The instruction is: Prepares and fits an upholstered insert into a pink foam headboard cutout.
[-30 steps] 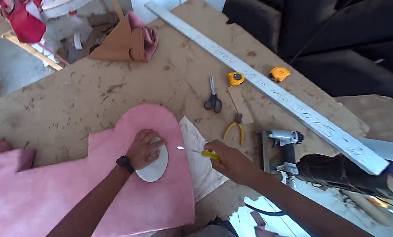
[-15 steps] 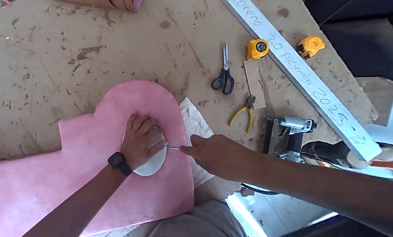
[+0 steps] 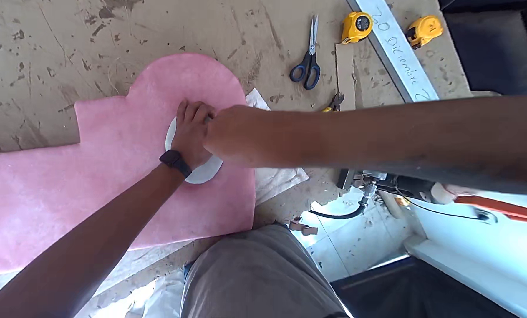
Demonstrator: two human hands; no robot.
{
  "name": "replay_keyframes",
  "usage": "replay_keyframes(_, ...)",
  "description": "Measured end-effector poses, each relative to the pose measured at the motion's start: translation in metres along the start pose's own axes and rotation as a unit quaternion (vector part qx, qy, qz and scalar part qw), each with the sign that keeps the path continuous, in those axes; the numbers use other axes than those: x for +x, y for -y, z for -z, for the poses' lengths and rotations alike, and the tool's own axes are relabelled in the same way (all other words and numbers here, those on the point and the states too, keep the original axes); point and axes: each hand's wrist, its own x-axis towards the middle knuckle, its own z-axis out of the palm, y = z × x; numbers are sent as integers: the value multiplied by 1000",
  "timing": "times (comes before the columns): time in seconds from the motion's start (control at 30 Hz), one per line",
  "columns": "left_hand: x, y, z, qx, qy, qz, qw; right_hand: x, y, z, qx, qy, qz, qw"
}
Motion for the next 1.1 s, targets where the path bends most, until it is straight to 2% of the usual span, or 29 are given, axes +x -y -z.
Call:
replay_keyframes(0.03,0,0,-1,3,13,5,1000,9,-22,-57,23,-181,58,982)
replay_keyframes(0.07,0,0,-2,7,17,10,1000,17,-35,-83,31,-194,68,978)
replay_keyframes(0.13,0,2,-4,13,8,17,1000,34,-52,-93,40,-128,65,989)
replay_keyframes(0.17,0,1,-5,1,0,21,1000,40,-55,-94,49,-131,78,987)
replay_keyframes(0.23,0,-4,2,-27,3,29,999,40,-50,-88,47,-217,114,968)
replay_keyframes(0.27,1,-6,5,-38,5,34,999,30,-38,-62,34,-197,102,975)
replay_keyframes(0.3,1,-7,9,-37,7,37,999,17,-17,-8,4,-25,41,999)
replay_keyframes(0.33,2,-9,11,-26,12,38,999,8,-5,18,1,43,4,999)
replay_keyframes(0.4,3,-14,12,7,17,37,999,-14,-8,20,42,36,-12,998)
replay_keyframes(0.5,2,-13,10,8,-8,35,999,-37,-26,-9,102,26,-38,994)
replay_keyframes(0.73,2,-17,11,16,-3,20,1000,-61,-12,-40,96,21,-70,993)
replay_keyframes(0.9,6,-10,-1,42,-2,7,999,-46,14,-9,54,-3,-70,996)
replay_keyframes(1.0,7,-10,4,11,5,18,1000,-22,30,20,0,54,-79,995)
replay_keyframes(1.1,8,-11,5,18,67,39,997,1,31,17,-32,86,-80,993)
